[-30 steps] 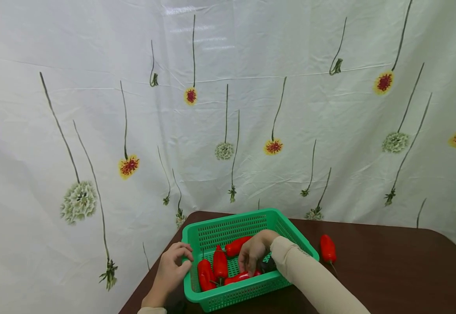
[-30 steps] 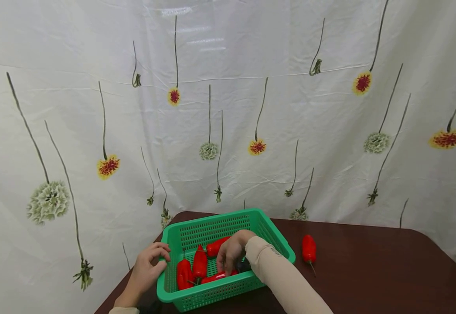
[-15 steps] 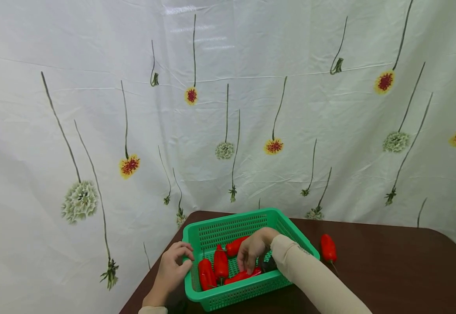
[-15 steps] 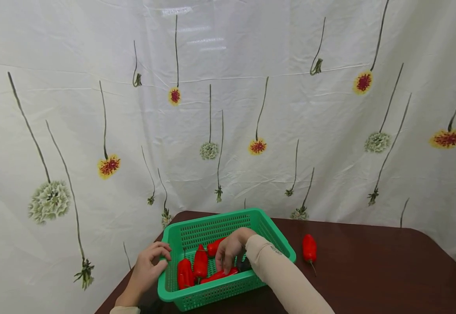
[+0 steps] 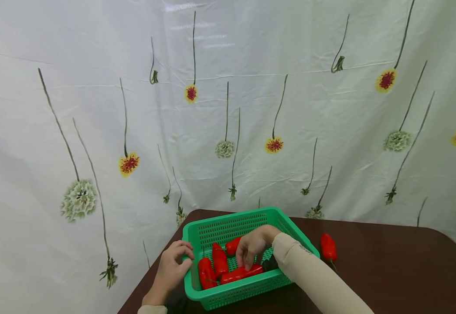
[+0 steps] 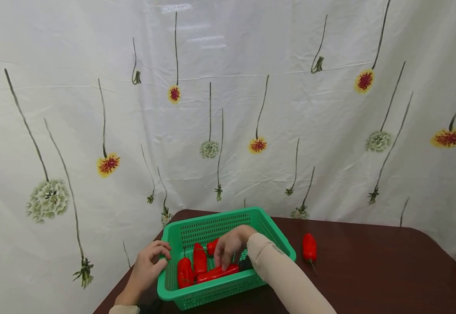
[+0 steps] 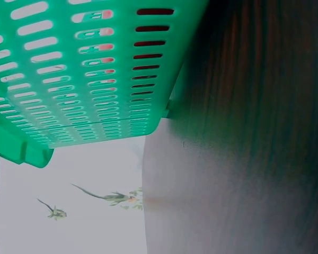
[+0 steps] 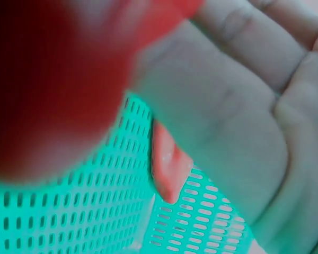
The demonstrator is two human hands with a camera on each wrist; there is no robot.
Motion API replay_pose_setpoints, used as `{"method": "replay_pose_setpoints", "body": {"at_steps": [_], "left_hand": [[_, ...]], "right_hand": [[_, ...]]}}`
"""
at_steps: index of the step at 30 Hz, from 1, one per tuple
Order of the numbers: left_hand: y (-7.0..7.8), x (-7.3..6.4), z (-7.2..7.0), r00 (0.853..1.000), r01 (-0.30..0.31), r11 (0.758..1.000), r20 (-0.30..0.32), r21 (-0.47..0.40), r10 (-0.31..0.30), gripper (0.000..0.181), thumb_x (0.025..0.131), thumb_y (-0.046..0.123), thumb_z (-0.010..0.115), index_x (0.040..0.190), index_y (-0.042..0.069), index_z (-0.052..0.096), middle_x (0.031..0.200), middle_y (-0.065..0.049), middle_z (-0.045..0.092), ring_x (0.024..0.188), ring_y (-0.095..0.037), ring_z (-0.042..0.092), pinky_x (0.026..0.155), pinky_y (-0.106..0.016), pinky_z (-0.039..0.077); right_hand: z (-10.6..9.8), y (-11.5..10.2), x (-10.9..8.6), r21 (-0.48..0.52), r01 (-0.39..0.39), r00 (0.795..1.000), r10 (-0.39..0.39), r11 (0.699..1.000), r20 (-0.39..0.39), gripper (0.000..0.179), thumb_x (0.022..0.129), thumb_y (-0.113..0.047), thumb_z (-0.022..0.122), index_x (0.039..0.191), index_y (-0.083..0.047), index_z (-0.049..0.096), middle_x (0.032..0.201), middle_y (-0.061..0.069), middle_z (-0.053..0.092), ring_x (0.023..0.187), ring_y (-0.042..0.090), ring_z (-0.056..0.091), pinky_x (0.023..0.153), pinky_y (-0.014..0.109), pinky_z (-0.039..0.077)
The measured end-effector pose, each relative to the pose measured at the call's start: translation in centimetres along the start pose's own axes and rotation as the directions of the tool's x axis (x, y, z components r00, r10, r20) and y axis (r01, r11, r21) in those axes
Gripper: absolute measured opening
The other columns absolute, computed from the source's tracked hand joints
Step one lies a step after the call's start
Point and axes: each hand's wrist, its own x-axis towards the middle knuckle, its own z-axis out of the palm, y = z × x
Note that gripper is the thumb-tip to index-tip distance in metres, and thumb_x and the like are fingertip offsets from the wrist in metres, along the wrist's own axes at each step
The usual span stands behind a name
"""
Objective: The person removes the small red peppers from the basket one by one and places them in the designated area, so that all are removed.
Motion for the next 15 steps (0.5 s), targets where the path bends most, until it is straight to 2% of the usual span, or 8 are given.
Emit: {"method": "replay_pose_setpoints", "body": {"at_steps": [5,8,15], "left_hand": [[-0.1,0.0,0.0,1.000,-0.010,1.000,-0.005,-0.002,0.010,0.033,0.071,-0.013,0.059,0.067,0.019,0.065,0.093,0.000,0.068,0.092,-0.014,0.059,0.074,-0.030,0.047],[-0.1,0.0,0.0,1.000,-0.013,1.000,-0.003,-0.003,0.013,0.031,0.071,-0.013,0.059,0.068,0.017,0.066,0.093,-0.002,0.068,0.092,-0.014,0.059,0.074,-0.030,0.048],[-0.1,0.0,0.0,1.000,-0.014,1.000,0.000,-0.001,0.014,0.030,0.071,-0.013,0.059,0.068,0.017,0.066,0.093,-0.004,0.068,0.092,-0.013,0.059,0.073,-0.030,0.047]], "right_hand": [[-0.1,-0.3,-0.6,0.018,0.024,0.999,-0.023,1.000,-0.042,0.015,0.093,-0.002,0.064,0.103,-0.009,0.072,0.088,-0.003,0.070,0.083,0.008,0.063,0.080,0.033,0.057],[-0.1,-0.4,-0.9,0.018,0.040,0.998,-0.039,0.999,-0.054,0.014,0.093,-0.002,0.064,0.103,-0.009,0.072,0.087,-0.003,0.070,0.082,0.008,0.063,0.078,0.031,0.056],[-0.4,-0.3,-1.5,0.031,0.067,0.993,-0.064,0.997,-0.099,0.015,0.092,-0.002,0.065,0.104,-0.009,0.072,0.086,-0.003,0.070,0.081,0.008,0.063,0.084,0.036,0.057]]}}
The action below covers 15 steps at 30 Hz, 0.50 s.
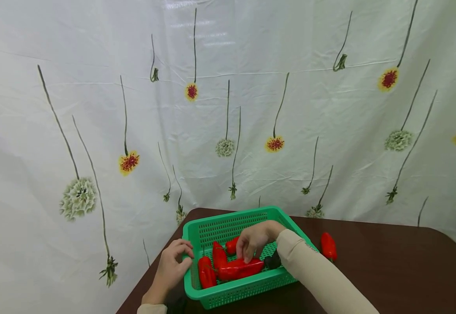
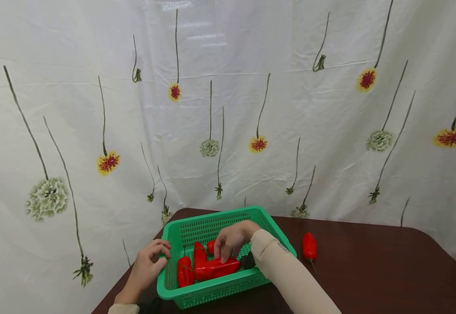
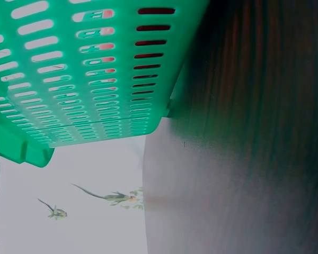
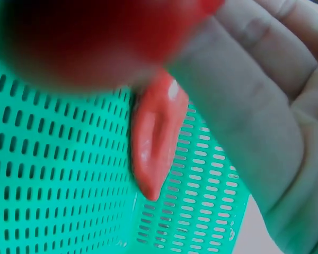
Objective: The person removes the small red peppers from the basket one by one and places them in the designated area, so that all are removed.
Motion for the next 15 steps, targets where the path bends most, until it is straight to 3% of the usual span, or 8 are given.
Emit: {"method": "replay_pose_setpoints", "body": {"at_steps": [8,15], "left_hand": [[0.0,0.1,-0.1,1.000,-0.022,1.000,-0.002,-0.008,0.022,0.032,0.070,-0.014,0.058,0.068,0.017,0.066,0.093,-0.004,0.069,0.092,-0.015,0.060,0.072,-0.029,0.047],[-0.2,-0.1,-0.1,1.000,0.014,1.000,0.017,0.008,-0.014,0.031,0.072,-0.013,0.060,0.069,0.017,0.066,0.095,-0.005,0.069,0.094,-0.015,0.061,0.077,-0.032,0.050]], "right_hand": [[-0.4,-0.2,-1.0,0.034,0.039,0.997,-0.037,0.999,-0.069,0.014,0.091,-0.003,0.067,0.102,-0.008,0.072,0.084,-0.002,0.071,0.078,0.008,0.061,0.075,0.030,0.056],[-0.5,-0.3,-1.8,0.110,0.045,0.992,-0.031,0.993,-0.123,0.013,0.092,-0.003,0.066,0.103,-0.006,0.072,0.084,0.000,0.071,0.076,0.011,0.063,0.074,0.031,0.057]]}}
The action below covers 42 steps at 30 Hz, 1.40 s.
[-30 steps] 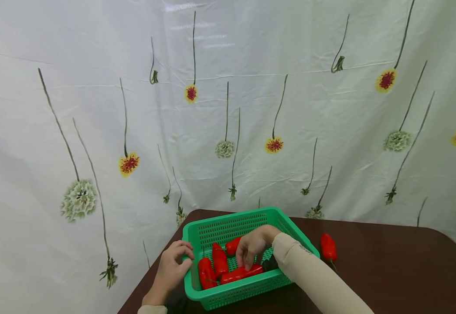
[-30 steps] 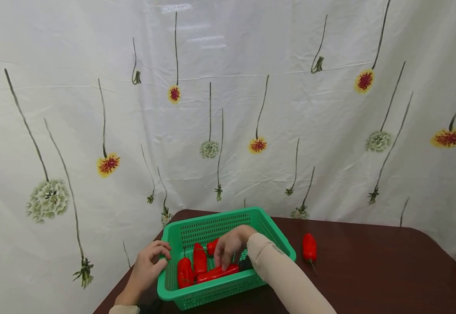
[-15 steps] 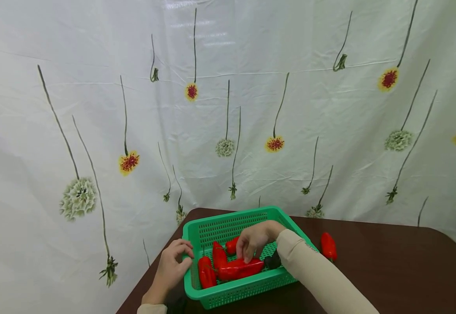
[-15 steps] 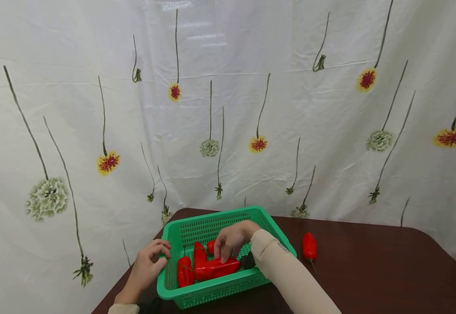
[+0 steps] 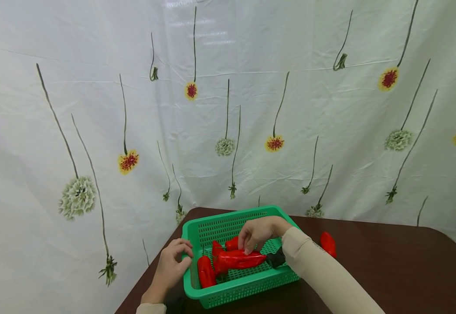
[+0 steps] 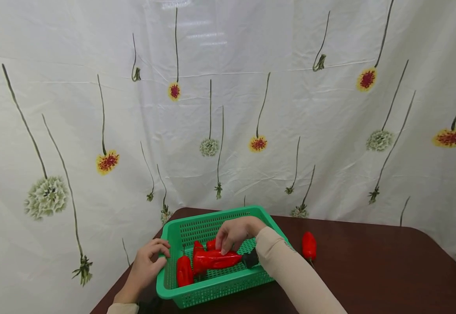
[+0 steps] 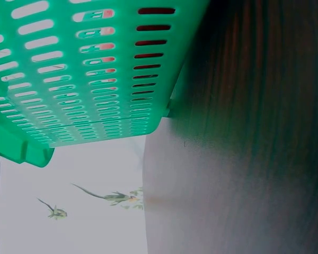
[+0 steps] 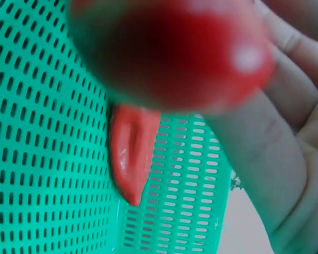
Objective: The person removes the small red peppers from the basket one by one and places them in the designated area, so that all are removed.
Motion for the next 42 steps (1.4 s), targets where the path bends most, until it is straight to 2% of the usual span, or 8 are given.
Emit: {"method": "replay_pose_setpoints", "body": {"at_steps": [5,11,20,24,29,36,42], "left_hand": [[0.0,0.0,0.0,1.000,0.004,1.000,-0.008,0.003,-0.004,0.032,0.072,-0.013,0.060,0.069,0.019,0.066,0.094,-0.006,0.069,0.094,-0.015,0.061,0.075,-0.031,0.050],[0.1,0.0,0.0,1.000,-0.002,1.000,-0.009,0.000,0.002,0.032,0.072,-0.012,0.059,0.069,0.019,0.065,0.094,-0.006,0.069,0.094,-0.015,0.061,0.073,-0.030,0.048],[0.1,0.0,-0.1,1.000,0.001,1.000,-0.009,-0.009,-0.001,0.037,0.072,-0.012,0.059,0.068,0.024,0.064,0.095,-0.005,0.069,0.094,-0.015,0.061,0.073,-0.029,0.048],[0.1,0.0,-0.1,1.000,-0.001,1.000,-0.011,-0.008,0.001,0.037,0.072,-0.012,0.059,0.068,0.025,0.064,0.094,-0.006,0.069,0.094,-0.016,0.061,0.072,-0.029,0.048],[0.2,0.0,-0.1,1.000,0.009,1.000,-0.007,-0.004,-0.009,0.031,0.072,-0.011,0.059,0.068,0.018,0.065,0.094,-0.006,0.069,0.094,-0.016,0.061,0.072,-0.029,0.048],[0.2,0.0,-0.1,1.000,0.014,1.000,-0.003,-0.018,-0.014,0.035,0.073,-0.012,0.059,0.068,0.022,0.065,0.095,-0.005,0.069,0.094,-0.017,0.060,0.072,-0.029,0.048],[0.2,-0.1,-0.1,1.000,0.018,1.000,-0.008,-0.023,-0.018,0.034,0.073,-0.012,0.059,0.068,0.021,0.065,0.095,-0.005,0.069,0.095,-0.016,0.061,0.073,-0.029,0.048]], "right_hand": [[0.0,0.0,-0.7,0.047,0.003,0.999,-0.001,0.999,-0.038,0.014,0.092,-0.002,0.066,0.104,-0.005,0.071,0.086,0.001,0.072,0.077,0.012,0.066,0.077,0.034,0.059],[-0.2,0.6,-1.8,0.088,0.037,0.988,-0.023,0.995,-0.150,0.014,0.091,-0.004,0.067,0.104,-0.006,0.072,0.089,0.005,0.074,0.079,0.015,0.068,0.076,0.036,0.059],[-0.1,1.3,-2.7,0.242,0.114,0.965,-0.050,0.964,-0.256,0.017,0.091,-0.004,0.068,0.107,0.000,0.070,0.095,0.008,0.075,0.083,0.018,0.071,0.079,0.040,0.059],[0.2,1.2,-3.1,0.265,0.149,0.954,-0.069,0.953,-0.290,0.018,0.091,-0.004,0.067,0.108,0.002,0.069,0.097,0.009,0.075,0.085,0.019,0.072,0.081,0.042,0.059],[0.3,1.1,-3.6,0.280,0.187,0.939,-0.088,0.941,-0.332,0.019,0.093,-0.004,0.064,0.110,0.003,0.068,0.102,0.011,0.073,0.088,0.021,0.072,0.081,0.041,0.059],[0.4,1.1,-4.9,0.299,0.221,0.917,-0.093,0.928,-0.387,0.023,0.096,-0.004,0.059,0.116,0.006,0.065,0.107,0.013,0.072,0.092,0.020,0.071,0.083,0.039,0.059],[0.6,1.2,-5.8,0.321,0.253,0.899,-0.099,0.913,-0.426,0.026,0.096,-0.007,0.062,0.117,0.007,0.064,0.105,0.010,0.073,0.090,0.018,0.071,0.085,0.040,0.059]]}}
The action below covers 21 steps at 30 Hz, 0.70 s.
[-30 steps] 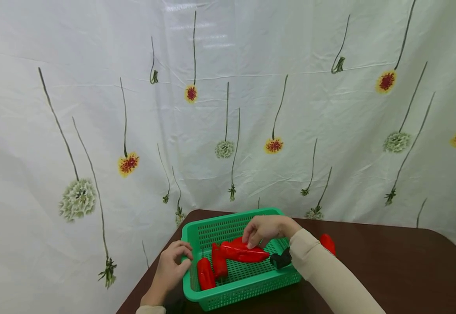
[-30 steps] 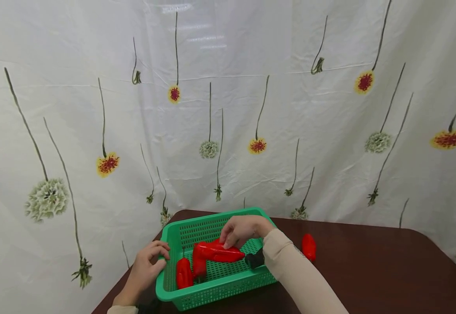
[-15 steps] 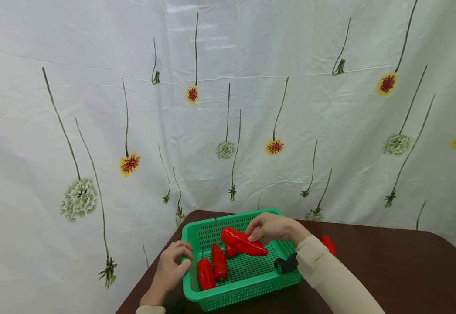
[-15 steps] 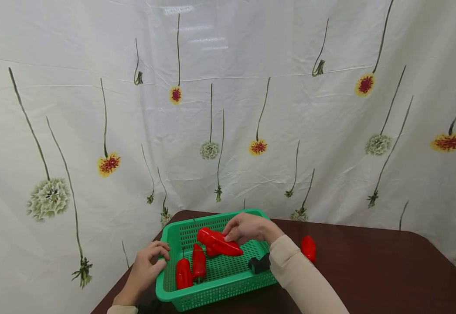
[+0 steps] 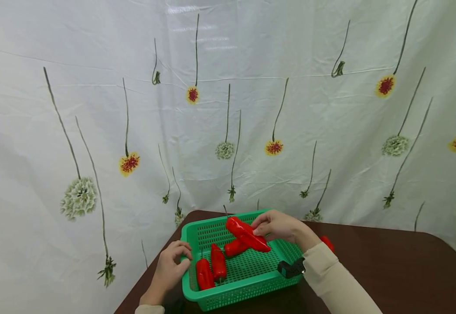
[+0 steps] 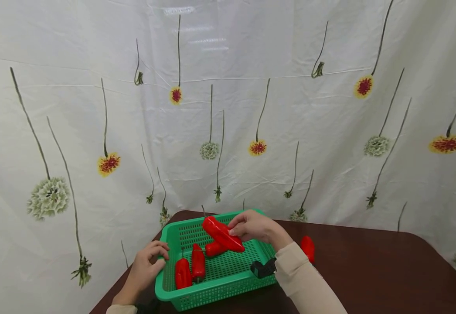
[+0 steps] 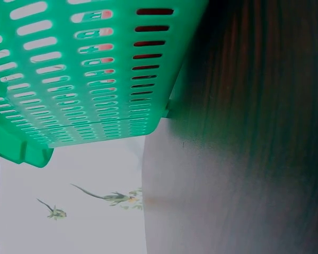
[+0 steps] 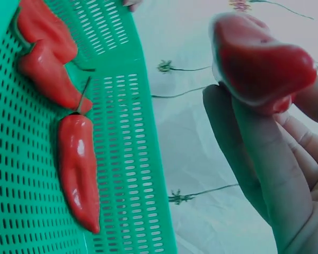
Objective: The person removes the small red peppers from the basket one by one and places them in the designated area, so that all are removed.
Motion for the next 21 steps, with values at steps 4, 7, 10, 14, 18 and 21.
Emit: {"method": "replay_pose_setpoints", "body": {"at_steps": [4,7,10,14,18,21], "left_hand": [[-0.1,0.1,0.0,1.000,0.004,1.000,-0.002,0.014,-0.004,0.036,0.073,-0.011,0.060,0.068,0.024,0.064,0.094,-0.005,0.069,0.094,-0.014,0.060,0.074,-0.029,0.048],[-0.1,0.1,0.0,1.000,0.005,1.000,0.000,0.017,-0.005,0.037,0.073,-0.012,0.060,0.068,0.025,0.064,0.094,-0.005,0.069,0.094,-0.014,0.060,0.074,-0.029,0.048],[0.0,0.1,-0.1,1.000,0.012,1.000,0.002,0.010,-0.012,0.035,0.073,-0.012,0.059,0.068,0.023,0.064,0.095,-0.005,0.069,0.095,-0.017,0.061,0.073,-0.029,0.048],[0.1,0.1,-0.1,1.000,0.021,1.000,0.005,0.003,-0.021,0.035,0.073,-0.012,0.059,0.068,0.022,0.065,0.095,-0.005,0.069,0.096,-0.019,0.062,0.072,-0.028,0.047],[0.1,0.1,-0.1,1.000,0.014,1.000,0.001,0.006,-0.014,0.037,0.073,-0.012,0.060,0.068,0.024,0.064,0.094,-0.005,0.069,0.095,-0.018,0.062,0.072,-0.028,0.047],[0.1,0.1,0.0,1.000,0.005,1.000,-0.002,0.009,-0.005,0.037,0.072,-0.012,0.060,0.068,0.024,0.064,0.094,-0.005,0.069,0.095,-0.017,0.062,0.072,-0.029,0.048]], "right_hand": [[0.0,0.1,-0.7,0.035,0.023,0.999,-0.022,0.999,-0.034,0.030,0.096,-0.008,0.063,0.120,0.009,0.062,0.103,0.010,0.073,0.091,0.020,0.072,0.087,0.043,0.058],[-0.1,0.2,-1.3,0.056,0.045,0.998,-0.042,0.997,-0.049,0.033,0.096,-0.010,0.062,0.123,0.010,0.059,0.105,0.011,0.073,0.094,0.022,0.072,0.090,0.045,0.057],[-0.1,0.5,-1.8,0.076,0.067,0.996,-0.061,0.995,-0.067,0.035,0.097,-0.011,0.061,0.125,0.010,0.057,0.110,0.014,0.073,0.098,0.022,0.072,0.092,0.045,0.056],[0.0,0.8,-2.4,0.105,0.089,0.991,-0.077,0.990,-0.113,0.037,0.098,-0.012,0.061,0.127,0.010,0.056,0.116,0.015,0.072,0.103,0.021,0.070,0.094,0.045,0.055],[0.1,1.1,-3.1,0.132,0.108,0.984,-0.087,0.985,-0.154,0.043,0.098,-0.015,0.062,0.131,0.011,0.053,0.119,0.014,0.071,0.104,0.020,0.069,0.096,0.045,0.054],[0.2,1.4,-3.6,0.155,0.118,0.982,-0.092,0.981,-0.167,0.046,0.098,-0.017,0.062,0.133,0.011,0.051,0.119,0.012,0.070,0.104,0.020,0.068,0.096,0.043,0.054]]}}
